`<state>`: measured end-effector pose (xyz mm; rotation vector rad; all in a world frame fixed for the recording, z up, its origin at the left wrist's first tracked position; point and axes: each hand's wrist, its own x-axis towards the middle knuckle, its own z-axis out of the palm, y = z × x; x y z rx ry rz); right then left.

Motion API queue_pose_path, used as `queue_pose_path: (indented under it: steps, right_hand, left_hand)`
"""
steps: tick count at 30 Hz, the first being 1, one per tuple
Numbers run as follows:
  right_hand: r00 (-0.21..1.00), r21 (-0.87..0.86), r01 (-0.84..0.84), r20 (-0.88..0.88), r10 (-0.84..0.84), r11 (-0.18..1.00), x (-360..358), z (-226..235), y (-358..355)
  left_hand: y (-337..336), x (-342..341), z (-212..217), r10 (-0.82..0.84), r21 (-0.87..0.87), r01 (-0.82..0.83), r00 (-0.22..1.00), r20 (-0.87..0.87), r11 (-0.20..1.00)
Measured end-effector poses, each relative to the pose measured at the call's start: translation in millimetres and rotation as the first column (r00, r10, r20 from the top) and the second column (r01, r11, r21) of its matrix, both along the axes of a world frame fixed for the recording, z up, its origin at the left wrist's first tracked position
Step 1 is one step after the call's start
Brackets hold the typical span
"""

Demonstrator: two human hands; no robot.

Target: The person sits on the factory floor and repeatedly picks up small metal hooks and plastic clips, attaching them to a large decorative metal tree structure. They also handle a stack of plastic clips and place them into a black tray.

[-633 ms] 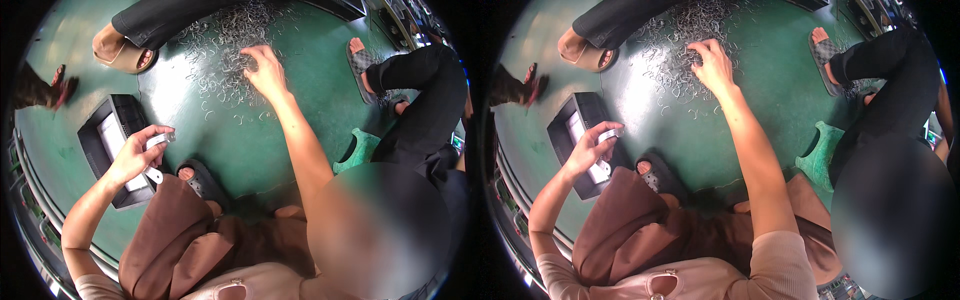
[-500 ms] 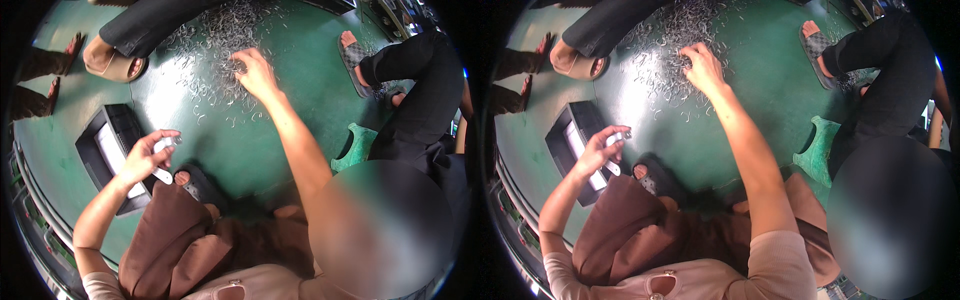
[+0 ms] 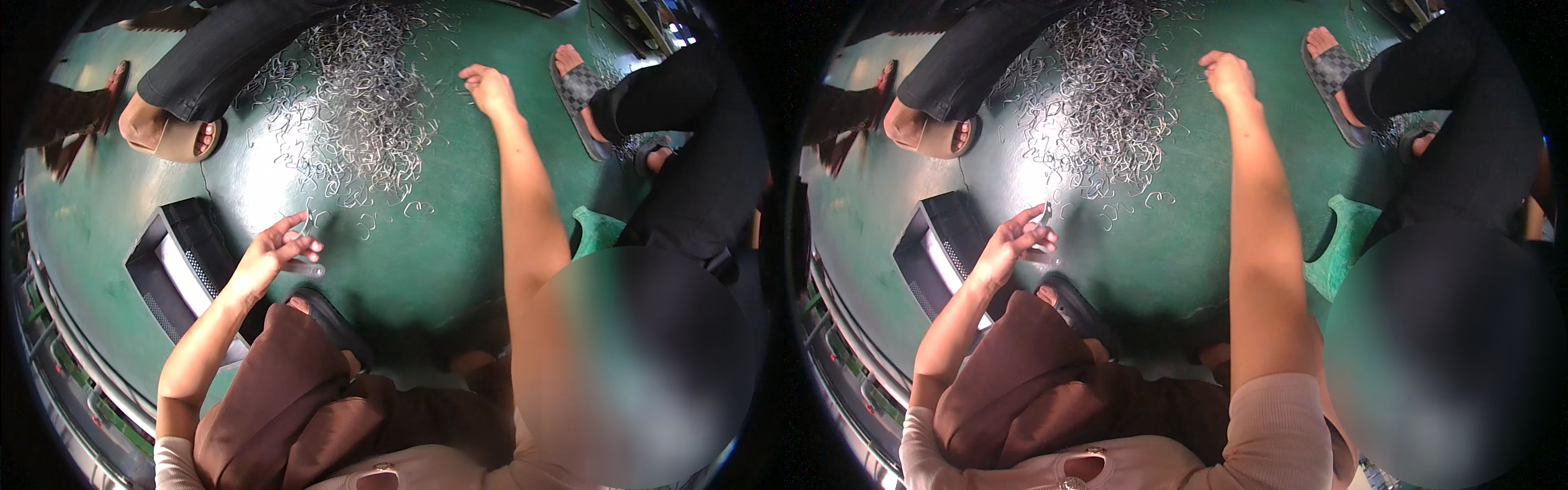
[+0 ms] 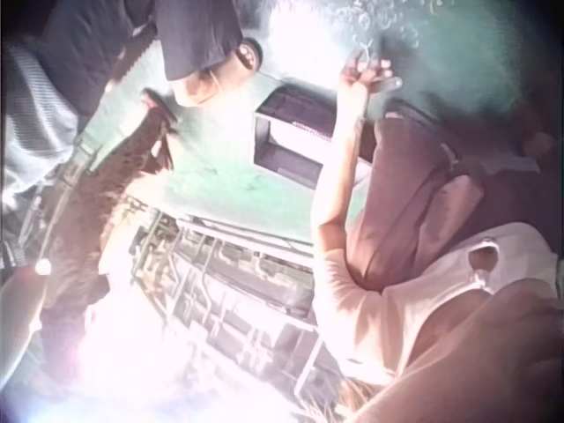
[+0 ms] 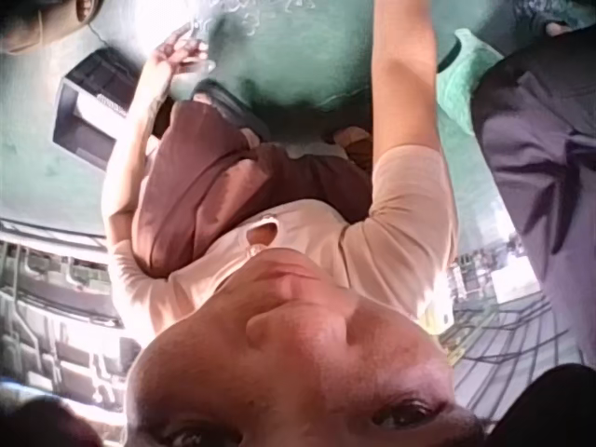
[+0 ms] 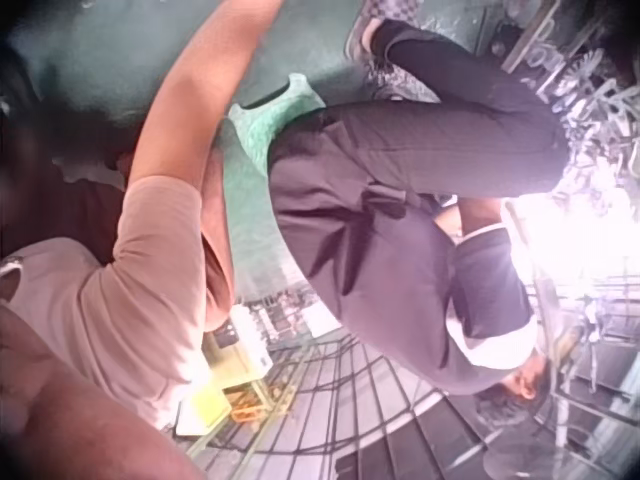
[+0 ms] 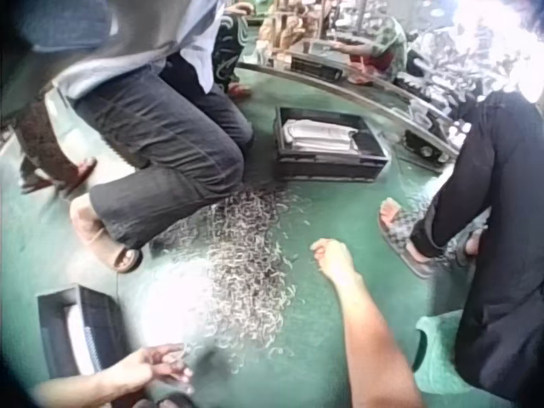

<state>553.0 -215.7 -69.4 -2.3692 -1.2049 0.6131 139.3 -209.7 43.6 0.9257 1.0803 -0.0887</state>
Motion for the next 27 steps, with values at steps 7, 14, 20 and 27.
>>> queue_pose_path:
  steps: [7,14,20,27]
  right_hand:
    - [0.858,-0.236,-0.322,0.336,0.387,0.917,-10,5,-18]
    - [0.994,0.077,0.061,-0.098,-0.053,0.995,-23,-15,-51]
    - [0.980,-0.095,-0.068,0.181,0.085,0.993,-22,-6,-49]
    - [0.866,-0.051,-0.263,0.427,0.259,0.963,-37,-8,-52]
  left_hand:
    - [14,5,-10,0.017,0.098,-0.030,0.992,0.129,0.995]
    - [15,15,-12,0.063,0.132,-0.089,0.980,0.188,0.987]
    - [11,8,-14,0.041,0.146,-0.069,0.981,0.187,0.987]
    - [3,-1,-8,0.083,0.138,-0.119,0.967,0.240,0.983]
